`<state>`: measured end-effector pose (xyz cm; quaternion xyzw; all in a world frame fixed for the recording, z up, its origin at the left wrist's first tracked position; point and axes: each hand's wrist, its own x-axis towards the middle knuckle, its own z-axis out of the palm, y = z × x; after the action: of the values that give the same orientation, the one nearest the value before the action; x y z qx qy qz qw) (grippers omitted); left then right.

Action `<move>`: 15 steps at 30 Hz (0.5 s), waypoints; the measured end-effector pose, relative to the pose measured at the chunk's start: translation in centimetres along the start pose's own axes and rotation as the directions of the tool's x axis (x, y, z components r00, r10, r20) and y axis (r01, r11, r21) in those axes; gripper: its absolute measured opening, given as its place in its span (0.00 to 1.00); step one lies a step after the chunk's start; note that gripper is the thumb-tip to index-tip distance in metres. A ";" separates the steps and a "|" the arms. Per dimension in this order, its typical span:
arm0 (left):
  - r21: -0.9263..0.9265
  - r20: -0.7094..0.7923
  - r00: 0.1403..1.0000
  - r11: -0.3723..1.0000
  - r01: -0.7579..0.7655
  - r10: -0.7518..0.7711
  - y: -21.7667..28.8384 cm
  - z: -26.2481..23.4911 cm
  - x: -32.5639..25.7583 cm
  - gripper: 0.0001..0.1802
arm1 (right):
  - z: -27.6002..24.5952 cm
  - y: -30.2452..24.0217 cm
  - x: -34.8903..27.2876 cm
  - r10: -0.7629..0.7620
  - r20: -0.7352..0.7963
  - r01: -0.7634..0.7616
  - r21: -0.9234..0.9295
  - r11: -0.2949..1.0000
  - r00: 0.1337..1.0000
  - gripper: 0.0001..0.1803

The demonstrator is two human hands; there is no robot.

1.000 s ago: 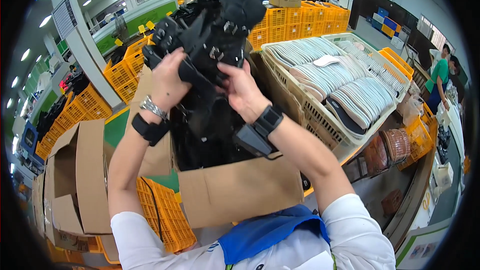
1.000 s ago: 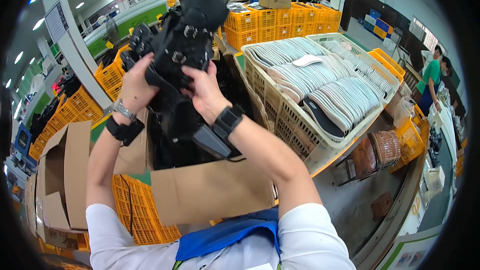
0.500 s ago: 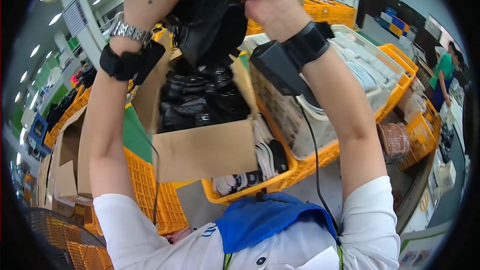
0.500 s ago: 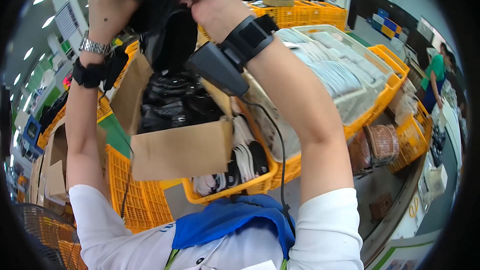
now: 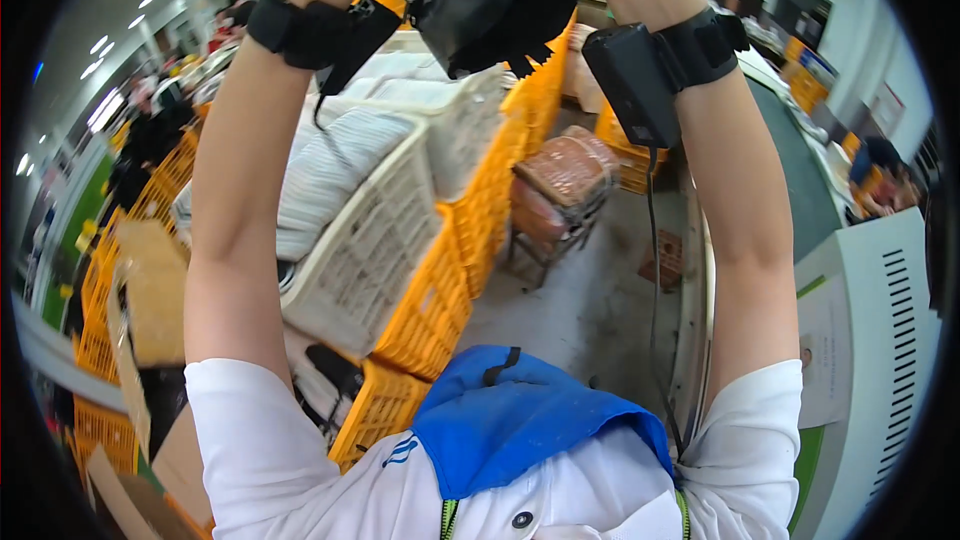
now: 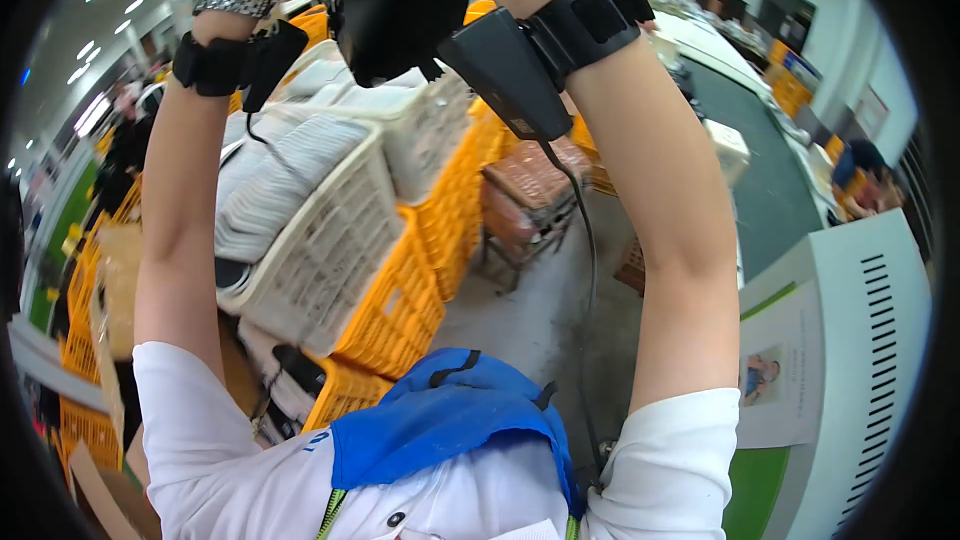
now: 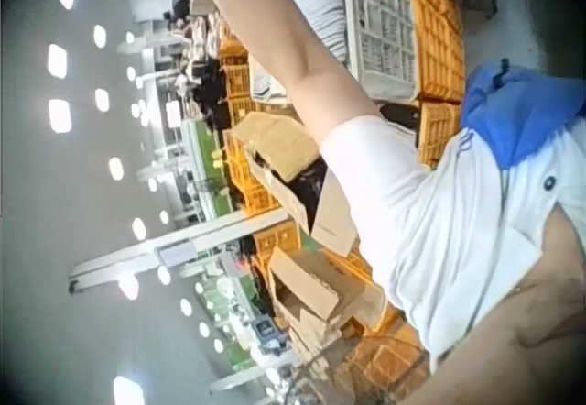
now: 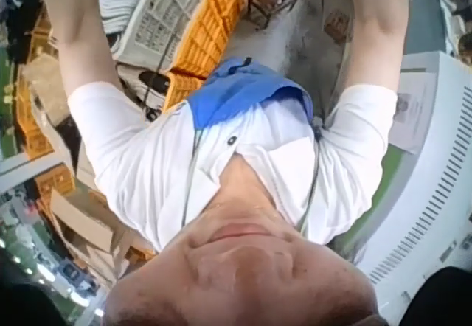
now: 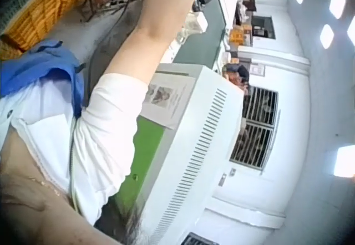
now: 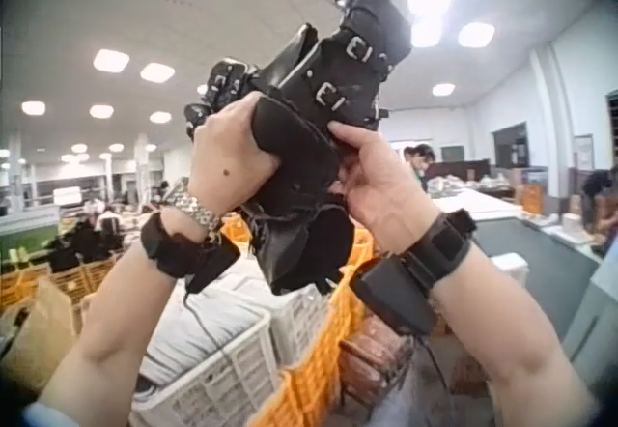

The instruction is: The worker is trimming excess material from black boots using a pair of scissors at a factory workstation.

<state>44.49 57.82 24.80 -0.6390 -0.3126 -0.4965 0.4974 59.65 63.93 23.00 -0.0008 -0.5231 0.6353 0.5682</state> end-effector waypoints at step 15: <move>-0.552 -0.034 0.980 0.821 0.147 -0.198 4.4 41.1 -2.9 0.14 | -31.3 -4.2 13.0 -0.052 -0.408 -0.052 -0.240 0.969 0.912 0.12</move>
<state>60.81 95.59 20.17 -0.7006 -0.1916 -0.6360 0.2607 76.72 93.34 19.33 -0.2045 -0.4665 0.5512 0.6608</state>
